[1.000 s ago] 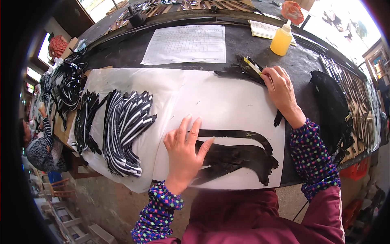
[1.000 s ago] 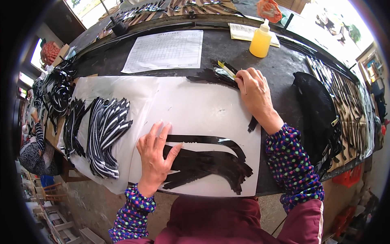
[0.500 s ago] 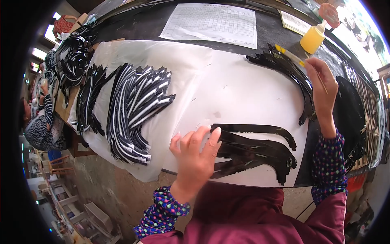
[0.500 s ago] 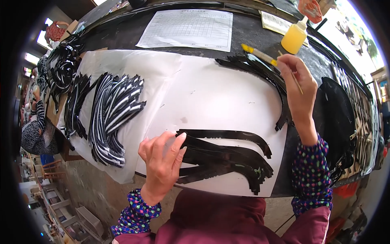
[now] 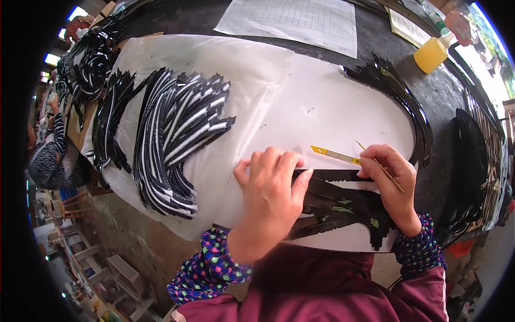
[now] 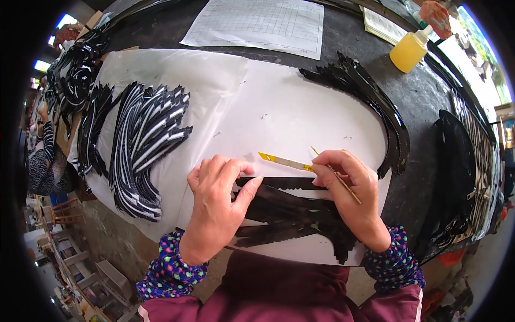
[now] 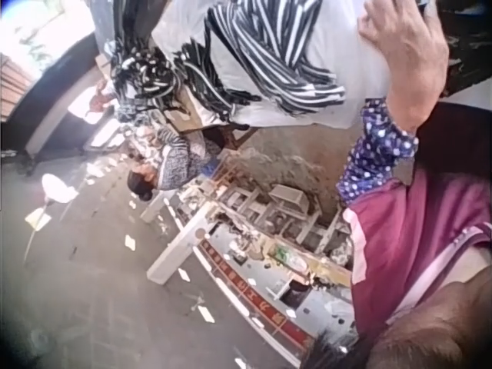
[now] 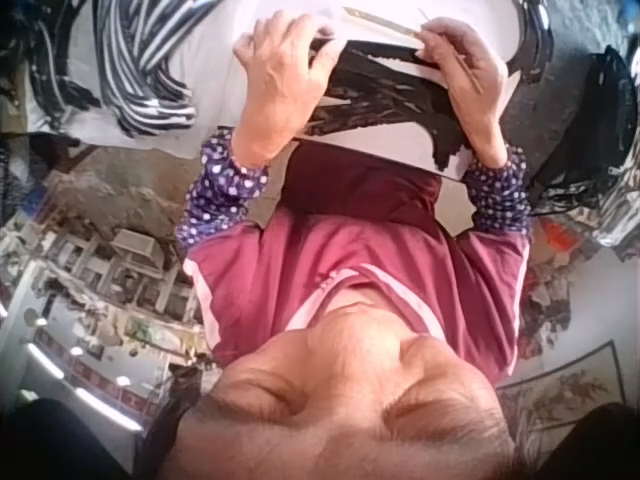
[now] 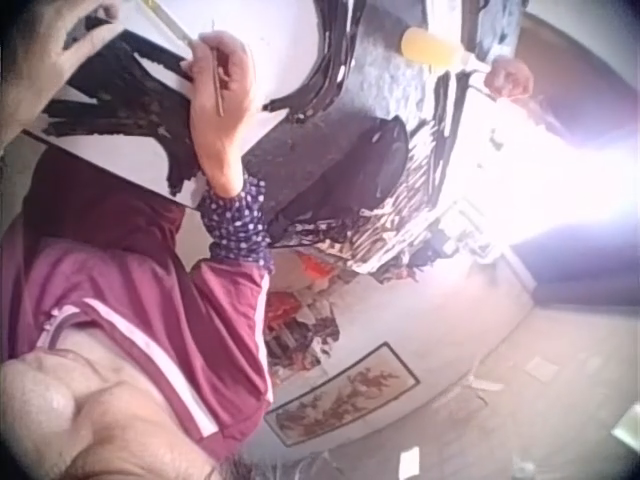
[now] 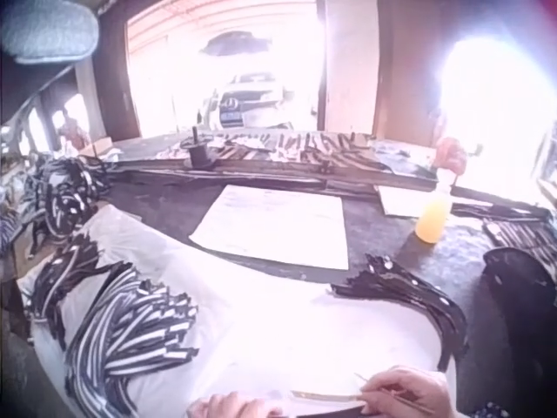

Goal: Applying adhesive glue to shoe upper components using a small brush at a workbench.

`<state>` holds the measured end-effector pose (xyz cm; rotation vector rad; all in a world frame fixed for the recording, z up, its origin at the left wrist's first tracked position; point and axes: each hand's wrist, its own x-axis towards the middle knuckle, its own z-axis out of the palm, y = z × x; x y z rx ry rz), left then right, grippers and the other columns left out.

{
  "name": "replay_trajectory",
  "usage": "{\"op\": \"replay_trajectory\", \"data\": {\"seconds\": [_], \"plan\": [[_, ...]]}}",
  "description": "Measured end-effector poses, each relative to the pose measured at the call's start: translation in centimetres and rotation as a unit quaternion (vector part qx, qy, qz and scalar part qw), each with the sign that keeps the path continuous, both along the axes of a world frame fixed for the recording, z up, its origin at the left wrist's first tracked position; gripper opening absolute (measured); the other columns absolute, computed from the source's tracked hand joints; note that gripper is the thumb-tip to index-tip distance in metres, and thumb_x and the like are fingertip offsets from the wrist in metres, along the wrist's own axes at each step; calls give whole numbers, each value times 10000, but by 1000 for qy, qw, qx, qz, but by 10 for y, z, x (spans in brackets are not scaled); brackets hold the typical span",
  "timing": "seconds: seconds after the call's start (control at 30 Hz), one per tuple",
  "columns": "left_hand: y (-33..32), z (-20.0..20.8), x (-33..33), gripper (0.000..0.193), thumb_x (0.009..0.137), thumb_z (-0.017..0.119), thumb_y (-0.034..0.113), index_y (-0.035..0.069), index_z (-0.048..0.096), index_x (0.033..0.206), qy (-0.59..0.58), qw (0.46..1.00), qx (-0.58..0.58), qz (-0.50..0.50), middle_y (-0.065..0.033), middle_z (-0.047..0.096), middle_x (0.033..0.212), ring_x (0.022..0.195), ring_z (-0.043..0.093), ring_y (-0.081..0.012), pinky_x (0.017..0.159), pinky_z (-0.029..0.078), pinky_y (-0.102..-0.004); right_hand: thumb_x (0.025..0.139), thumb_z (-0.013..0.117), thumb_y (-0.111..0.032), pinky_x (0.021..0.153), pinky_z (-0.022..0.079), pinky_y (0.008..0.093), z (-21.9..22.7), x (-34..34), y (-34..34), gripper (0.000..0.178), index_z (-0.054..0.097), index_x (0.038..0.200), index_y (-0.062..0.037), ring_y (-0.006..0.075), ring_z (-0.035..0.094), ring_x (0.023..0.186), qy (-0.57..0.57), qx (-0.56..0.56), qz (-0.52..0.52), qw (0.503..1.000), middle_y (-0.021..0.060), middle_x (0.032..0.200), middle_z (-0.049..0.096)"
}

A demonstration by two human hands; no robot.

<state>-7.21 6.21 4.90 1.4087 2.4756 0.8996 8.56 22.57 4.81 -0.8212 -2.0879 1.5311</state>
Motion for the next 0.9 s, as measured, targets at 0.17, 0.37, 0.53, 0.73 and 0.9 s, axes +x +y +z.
{"op": "replay_trajectory", "data": {"seconds": [0.17, 0.37, 0.53, 0.73, 0.9], "plan": [[14, 6, -4, 101, 915, 688, 160, 108, 609, 949, -17, 1000, -6, -24, -9, 571, 942, 953, 526, -220, 952, 302, -400, 968, 635, -4, 695, 516, 222, 1, 3, -1, 94, 641, 1051, 37, 97, 624, 736, 12, -32, -16, 999, 42, 872, 643], [21, 4, -2, 100, 919, 664, 110, 101, 586, 981, -1, 998, -52, -28, -11, 599, 916, 902, 571, -217, 911, 325, -397, 975, 629, -10, 692, 517, 224, 0, 6, -2, 113, 634, 1081, 30, 93, 617, 728, 11, -58, -39, 998, 42, 852, 640], [10, 12, -4, 190, 878, 649, 58, 86, 607, 1062, -48, 997, -50, -41, -40, 640, 981, 955, 615, -220, 902, 385, -389, 978, 626, -10, 718, 530, 221, -4, 9, -5, 116, 637, 1087, 28, 95, 638, 757, 26, -55, -54, 997, 38, 871, 643], [10, 14, -4, 279, 842, 650, 20, 72, 627, 1115, -33, 998, 11, -48, -70, 643, 1030, 953, 626, -251, 922, 425, -382, 955, 640, 28, 729, 541, 216, -10, 21, -11, 89, 642, 1043, 47, 109, 667, 790, 58, -13, -109, 992, 57, 941, 638], [18, 1, -10, 242, 846, 651, -38, 49, 638, 1071, -38, 996, 51, -56, -78, 642, 1002, 918, 631, -242, 856, 477, -359, 952, 642, 38, 743, 542, 219, -9, 26, -16, 100, 641, 1051, 51, 116, 668, 798, 64, -25, -127, 990, 60, 949, 629]]}}
